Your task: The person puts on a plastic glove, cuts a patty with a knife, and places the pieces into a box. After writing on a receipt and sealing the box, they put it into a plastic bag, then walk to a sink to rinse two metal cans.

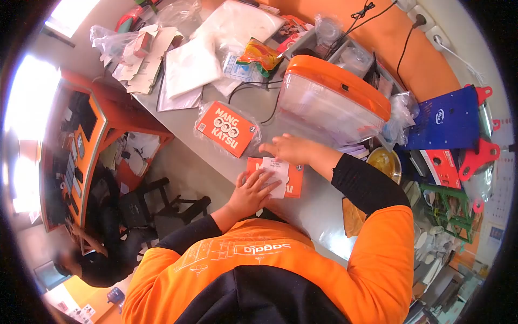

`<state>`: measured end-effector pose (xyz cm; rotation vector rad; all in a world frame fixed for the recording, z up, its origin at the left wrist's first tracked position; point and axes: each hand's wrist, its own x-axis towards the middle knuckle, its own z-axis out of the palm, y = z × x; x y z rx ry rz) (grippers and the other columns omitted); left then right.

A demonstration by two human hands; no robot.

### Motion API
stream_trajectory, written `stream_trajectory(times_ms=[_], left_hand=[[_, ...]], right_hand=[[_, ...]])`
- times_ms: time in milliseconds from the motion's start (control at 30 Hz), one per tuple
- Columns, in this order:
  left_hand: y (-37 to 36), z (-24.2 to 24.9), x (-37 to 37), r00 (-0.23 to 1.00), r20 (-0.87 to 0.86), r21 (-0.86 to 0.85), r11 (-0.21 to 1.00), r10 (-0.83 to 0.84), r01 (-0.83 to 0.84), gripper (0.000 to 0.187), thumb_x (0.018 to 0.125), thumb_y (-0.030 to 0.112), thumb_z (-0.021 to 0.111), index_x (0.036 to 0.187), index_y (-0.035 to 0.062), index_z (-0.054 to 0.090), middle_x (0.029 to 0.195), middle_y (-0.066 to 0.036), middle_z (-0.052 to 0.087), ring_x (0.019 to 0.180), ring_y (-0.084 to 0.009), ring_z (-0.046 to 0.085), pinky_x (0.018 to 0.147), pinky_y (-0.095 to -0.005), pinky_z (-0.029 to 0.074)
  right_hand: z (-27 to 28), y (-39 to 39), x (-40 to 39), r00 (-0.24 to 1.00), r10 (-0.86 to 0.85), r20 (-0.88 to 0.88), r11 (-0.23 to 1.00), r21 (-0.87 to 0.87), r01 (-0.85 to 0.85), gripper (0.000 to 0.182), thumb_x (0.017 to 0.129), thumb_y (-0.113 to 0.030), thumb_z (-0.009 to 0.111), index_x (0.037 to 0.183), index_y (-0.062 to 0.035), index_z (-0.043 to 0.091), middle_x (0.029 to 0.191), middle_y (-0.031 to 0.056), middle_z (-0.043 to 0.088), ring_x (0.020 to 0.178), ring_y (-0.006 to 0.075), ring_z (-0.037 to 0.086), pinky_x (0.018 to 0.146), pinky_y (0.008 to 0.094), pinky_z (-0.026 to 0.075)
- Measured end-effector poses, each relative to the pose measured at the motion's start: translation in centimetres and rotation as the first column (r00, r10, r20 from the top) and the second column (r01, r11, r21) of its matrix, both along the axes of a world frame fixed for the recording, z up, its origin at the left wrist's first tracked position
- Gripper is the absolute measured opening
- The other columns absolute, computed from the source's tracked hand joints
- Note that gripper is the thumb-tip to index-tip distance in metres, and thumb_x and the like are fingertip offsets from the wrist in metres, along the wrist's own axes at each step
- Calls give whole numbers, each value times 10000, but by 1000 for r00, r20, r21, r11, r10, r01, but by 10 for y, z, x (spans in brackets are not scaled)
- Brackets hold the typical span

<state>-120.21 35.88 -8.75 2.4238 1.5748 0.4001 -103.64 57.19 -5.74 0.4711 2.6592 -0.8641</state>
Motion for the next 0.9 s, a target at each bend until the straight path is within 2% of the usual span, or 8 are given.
stream_trajectory(times_ms=[100, 200, 300, 400, 600, 700, 800, 900], left_hand=[[-1, -1, 1, 1000, -10, 3, 1000, 1, -1, 517, 947, 372, 602, 1454, 320, 515, 1533, 7, 447, 1432, -198, 376, 1114, -537, 273], [-8, -5, 5, 999, -37, 27, 1000, 11, -10, 508, 953, 384, 593, 1452, 323, 515, 1537, 10, 445, 1429, -196, 375, 1113, -538, 276], [-10, -8, 8, 998, -54, 48, 998, 29, -26, 505, 952, 394, 591, 1448, 329, 519, 1531, 18, 452, 1421, -193, 382, 1111, -541, 275], [-10, -8, 9, 998, -44, 52, 998, 39, -37, 503, 952, 399, 589, 1446, 332, 521, 1528, 26, 456, 1417, -191, 386, 1106, -544, 279], [-7, -8, 9, 998, -36, 57, 998, 43, -41, 486, 929, 382, 609, 1412, 344, 562, 1494, 33, 490, 1390, -187, 419, 1109, -540, 257], [-6, -8, 9, 999, -26, 47, 998, 42, -40, 472, 936, 389, 602, 1402, 326, 567, 1499, 18, 487, 1400, -194, 409, 1107, -550, 264], [-9, -13, 7, 999, -20, 6, 999, 35, -34, 433, 935, 396, 604, 1356, 297, 590, 1512, -1, 477, 1414, -204, 394, 1102, -562, 274], [-7, -14, 8, 999, -20, 17, 999, 31, -30, 389, 914, 396, 626, 1282, 270, 626, 1511, -16, 477, 1422, -211, 387, 1101, -565, 271]], right_hand=[[-7, 7, 1, 993, 44, -113, 994, -95, -55, 560, 899, -119, 702, 1397, -163, 452, 976, 68, 631, 961, 308, 594, 880, 431, 468], [-12, 13, -2, 993, -85, -84, 924, -380, 47, 605, 866, -132, 745, 1388, -130, 439, 902, 61, 598, 906, 278, 574, 830, 402, 467], [-15, 14, 0, 989, -96, -111, 898, -439, 38, 628, 853, -148, 767, 1376, -93, 423, 857, 50, 552, 878, 253, 547, 799, 385, 459], [-13, 9, 4, 983, -104, -151, 946, -319, 51, 648, 856, -161, 770, 1378, -73, 397, 821, 41, 514, 865, 245, 533, 800, 383, 458], [5, 9, 12, 827, -493, -272, 860, -295, 416, 349, 929, -190, 684, 1224, -59, 550, 905, 141, 670, 868, 339, 653, 767, 452, 503], [27, -31, 19, 685, -503, -527, 851, -163, 500, 279, 955, -204, 642, 1181, -46, 600, 987, 178, 695, 864, 371, 662, 775, 469, 513], [22, -87, 23, 710, -457, -535, 867, -88, 491, 345, 943, -219, 664, 1247, -73, 591, 1073, 147, 692, 1020, 361, 650, 870, 423, 519], [-4, -100, 30, 764, -443, -468, 860, 20, 511, 469, 923, -251, 689, 1328, -64, 544, 1164, 158, 673, 1112, 363, 622, 983, 446, 480]])
